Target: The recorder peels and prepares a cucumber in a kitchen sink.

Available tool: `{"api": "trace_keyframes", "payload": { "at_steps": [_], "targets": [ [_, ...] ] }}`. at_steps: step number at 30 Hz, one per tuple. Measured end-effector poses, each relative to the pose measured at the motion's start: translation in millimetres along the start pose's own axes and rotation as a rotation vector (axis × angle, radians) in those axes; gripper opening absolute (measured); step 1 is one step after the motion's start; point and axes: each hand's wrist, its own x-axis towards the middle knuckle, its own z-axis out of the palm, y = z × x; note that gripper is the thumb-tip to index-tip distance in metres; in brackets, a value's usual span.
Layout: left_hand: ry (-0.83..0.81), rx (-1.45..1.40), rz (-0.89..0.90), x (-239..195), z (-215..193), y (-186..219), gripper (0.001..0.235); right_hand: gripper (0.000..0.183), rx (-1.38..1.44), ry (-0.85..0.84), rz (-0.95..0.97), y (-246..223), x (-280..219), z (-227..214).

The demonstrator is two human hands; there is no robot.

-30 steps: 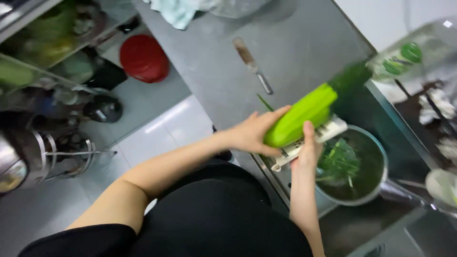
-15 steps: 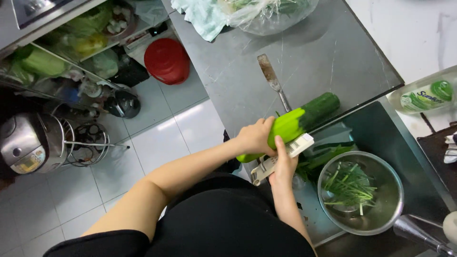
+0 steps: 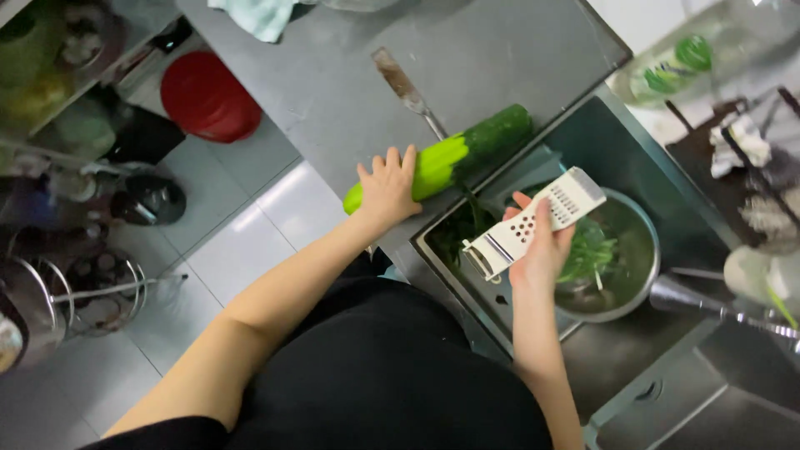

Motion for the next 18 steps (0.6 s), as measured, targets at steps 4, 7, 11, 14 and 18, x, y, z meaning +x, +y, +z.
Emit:
{"api": "trace_keyframes", "payload": {
  "at_steps": [4, 7, 11, 14, 18],
  "targets": [
    [0.120, 0.095, 0.113, 10, 8, 12, 0.116, 0.037, 0.021, -0.062, -0.076, 22, 14, -13],
    [0.078, 0.083, 0.159, 22, 24, 10, 0.113, 0.034, 0.120, -0.031, -0.125, -3, 10, 30],
    [-0.013, 0.034, 0.215, 12, -22, 10, 0.095, 0.031, 0.205, 0.025, -0.292, -36, 9, 78],
    [0.035, 0.086, 0.404, -10, -49, 13, 0.097, 0.030, 0.197, 0.008, -0.391, -27, 10, 101],
    [-0.038, 0.044, 0.506, -32, -74, 18, 0.091, 0.030, 0.080, 0.017, -0.513, -12, 13, 105]
  ]
}}
